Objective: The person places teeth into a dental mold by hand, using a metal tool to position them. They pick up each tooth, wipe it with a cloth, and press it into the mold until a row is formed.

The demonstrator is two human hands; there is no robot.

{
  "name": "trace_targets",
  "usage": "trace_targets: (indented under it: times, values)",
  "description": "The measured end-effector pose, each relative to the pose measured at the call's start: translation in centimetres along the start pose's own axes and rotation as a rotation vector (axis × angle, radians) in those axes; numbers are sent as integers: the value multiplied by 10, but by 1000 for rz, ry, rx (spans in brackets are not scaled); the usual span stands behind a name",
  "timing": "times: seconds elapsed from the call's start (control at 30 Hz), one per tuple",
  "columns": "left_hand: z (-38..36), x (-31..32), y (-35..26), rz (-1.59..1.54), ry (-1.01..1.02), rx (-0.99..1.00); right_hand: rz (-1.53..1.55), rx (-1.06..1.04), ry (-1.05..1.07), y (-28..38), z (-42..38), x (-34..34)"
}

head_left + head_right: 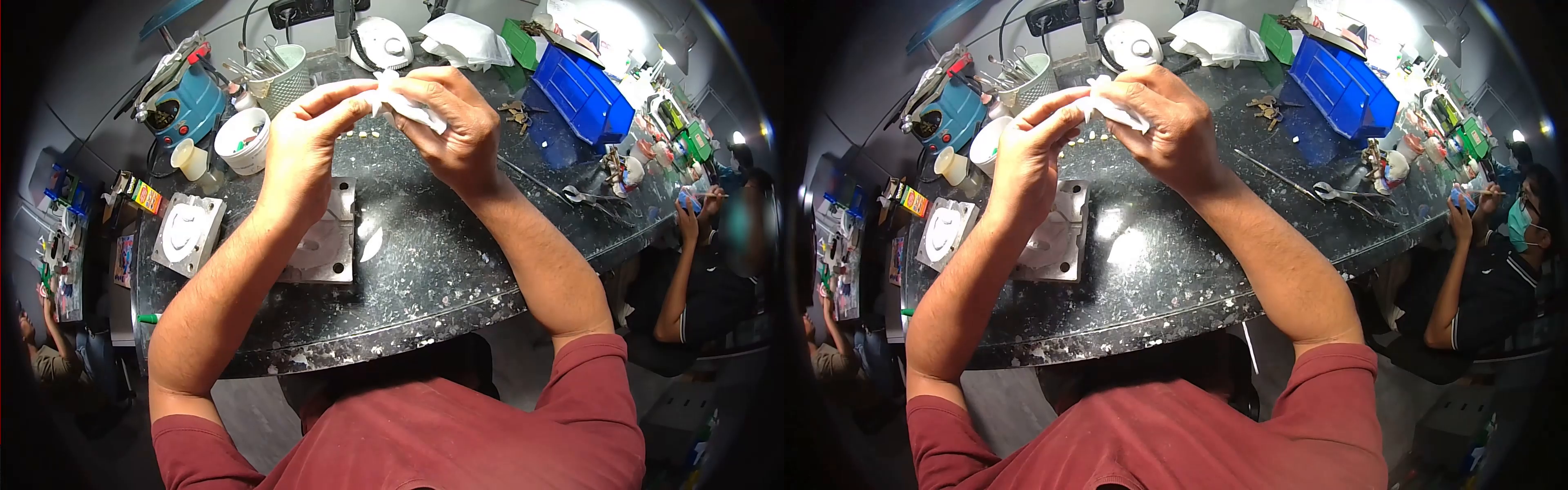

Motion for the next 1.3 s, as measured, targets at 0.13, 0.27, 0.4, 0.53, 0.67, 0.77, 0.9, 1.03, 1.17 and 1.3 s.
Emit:
trace_targets:
  times: [0.13,0.27,0.4,0.53,0.67,0.77,0.9,1.03,1.17,1.3]
  values:
    - [-1,-3,2,-47,25,-42,-8,13,17,2,0,1]
    - [1,-3,1,-78,85,-96,29,32,-31,-3,0,1]
    - [5,-11,-3,101,125,-23,171,239,10,-8,0,5]
    - [1,-14,-9,183,115,37,609,661,-28,-11,-6,15]
    - [-1,-16,-3,154,114,77,923,824,-108,-15,-13,23]
    - [0,-17,4,36,167,20,867,825,-126,-22,-14,20]
    - [0,-19,7,-154,196,-131,269,782,-115,-76,-19,-15]
    - [-6,-15,3,-146,193,-155,-368,662,140,-109,-37,-39]
    - [-8,-10,-1,-175,188,-155,-332,278,36,-79,-10,-36]
    - [-8,-15,1,-262,231,-147,305,233,134,-5,25,-18]
Point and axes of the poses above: each hand's wrist, its own z-axis towards the middle knuckle, its own x-axis out of the palm, y = z × x, the point moved 4 cm from there along z, towards the middle knuckle, and after that the axes turned 10 degrees about z, right-handed, at the moved point
